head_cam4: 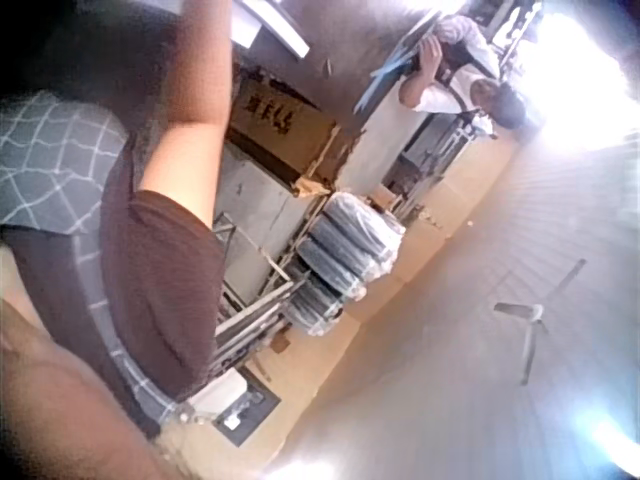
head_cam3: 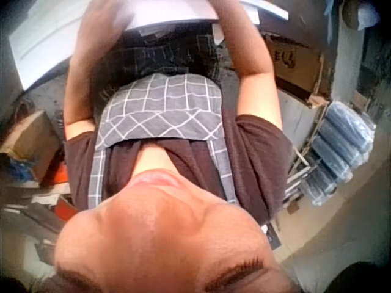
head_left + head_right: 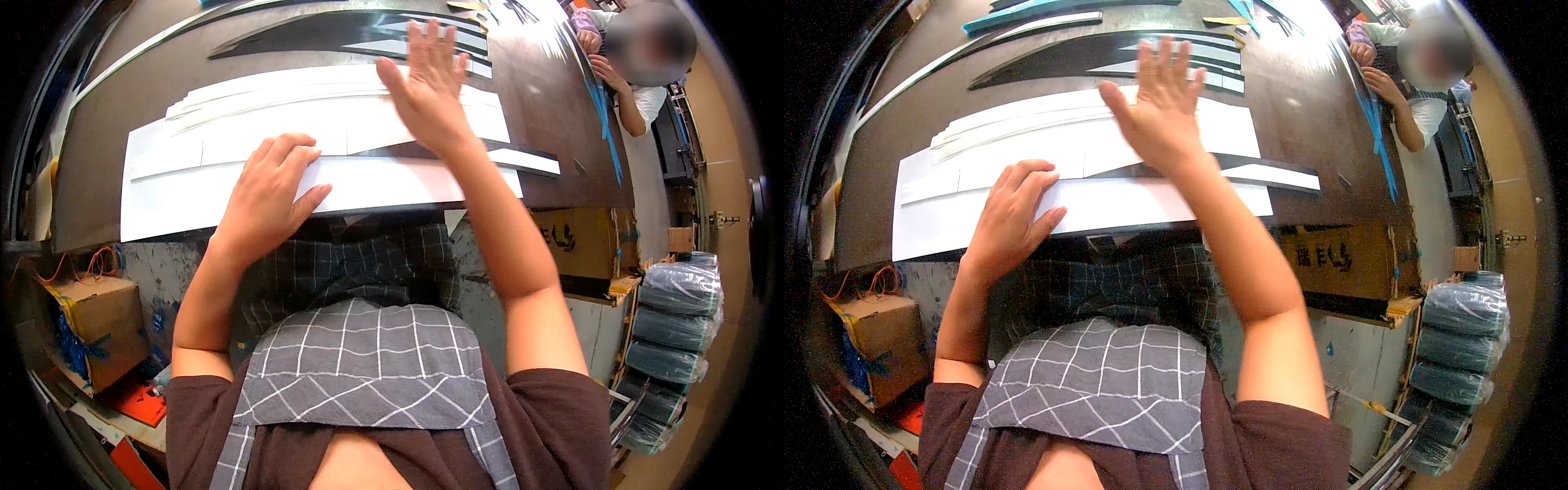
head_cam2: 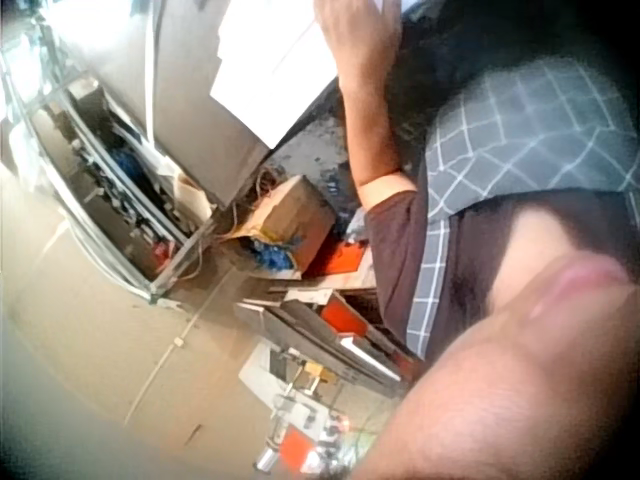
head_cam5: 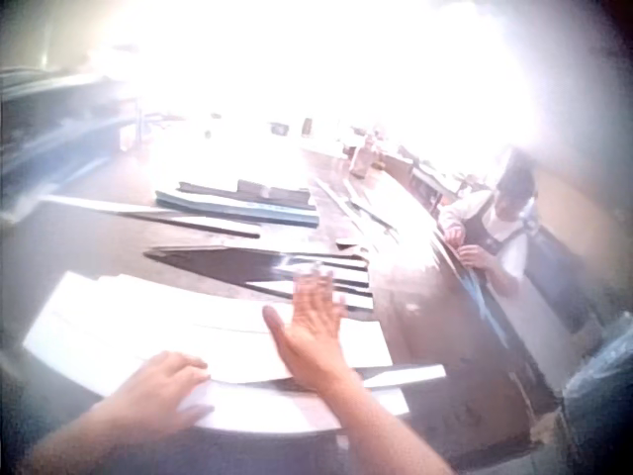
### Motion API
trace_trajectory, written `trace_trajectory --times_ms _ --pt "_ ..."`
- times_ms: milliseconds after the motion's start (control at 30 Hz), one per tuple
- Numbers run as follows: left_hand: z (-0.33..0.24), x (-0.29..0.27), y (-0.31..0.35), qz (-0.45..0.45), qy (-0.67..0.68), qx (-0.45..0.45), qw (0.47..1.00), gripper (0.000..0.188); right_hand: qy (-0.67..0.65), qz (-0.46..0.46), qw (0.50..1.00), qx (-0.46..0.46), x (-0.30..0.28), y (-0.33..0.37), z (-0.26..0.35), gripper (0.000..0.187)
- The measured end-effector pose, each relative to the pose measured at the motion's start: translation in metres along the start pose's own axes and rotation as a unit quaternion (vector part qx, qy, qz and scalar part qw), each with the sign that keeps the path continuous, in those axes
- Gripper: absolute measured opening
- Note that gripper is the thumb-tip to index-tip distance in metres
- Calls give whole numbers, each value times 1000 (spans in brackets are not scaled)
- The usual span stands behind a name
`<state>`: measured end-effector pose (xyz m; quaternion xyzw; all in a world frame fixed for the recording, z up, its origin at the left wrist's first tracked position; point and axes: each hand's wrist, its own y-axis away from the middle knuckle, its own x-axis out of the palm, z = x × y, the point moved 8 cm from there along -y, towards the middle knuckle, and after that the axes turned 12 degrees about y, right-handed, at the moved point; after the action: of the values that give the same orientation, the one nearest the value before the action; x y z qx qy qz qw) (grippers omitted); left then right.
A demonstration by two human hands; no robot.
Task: The person aligns and stacks multiple white paper strips on a workbench. They carefully position the strips to form a layered pattern, occasionally adjusting the alignment by hand. The person also handles blue tape and other paper pieces during the process.
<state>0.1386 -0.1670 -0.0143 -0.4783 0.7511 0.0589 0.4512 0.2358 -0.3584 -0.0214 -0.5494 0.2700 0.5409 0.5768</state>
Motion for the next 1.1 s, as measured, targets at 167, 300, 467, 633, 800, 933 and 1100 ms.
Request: trace_trajectory --times_ms 167,300,467,633,800,933,1100 --pt "1 0 -2 5 -11 0 1000 34 170 74 982 29 32 20 -32 103" --pt "14 -5 -20 18 56 -89 994 28 170 63 983 21 32 21 -24 102" --pt "22 38 -100 -152 -158 -83 972 58 145 39 988 21 33 20 -20 94" --pt "46 73 -94 -102 -262 -162 946 67 133 -24 991 13 36 19 -22 80" --pt "58 68 -92 -98 -238 -151 954 68 87 -13 995 37 38 12 -20 85" --pt "60 51 -94 -148 -161 -148 965 71 -132 -156 978 48 -26 5 -47 74" --pt "24 -7 -82 -57 36 -34 997 52 67 184 980 -21 -81 51 -96 51"
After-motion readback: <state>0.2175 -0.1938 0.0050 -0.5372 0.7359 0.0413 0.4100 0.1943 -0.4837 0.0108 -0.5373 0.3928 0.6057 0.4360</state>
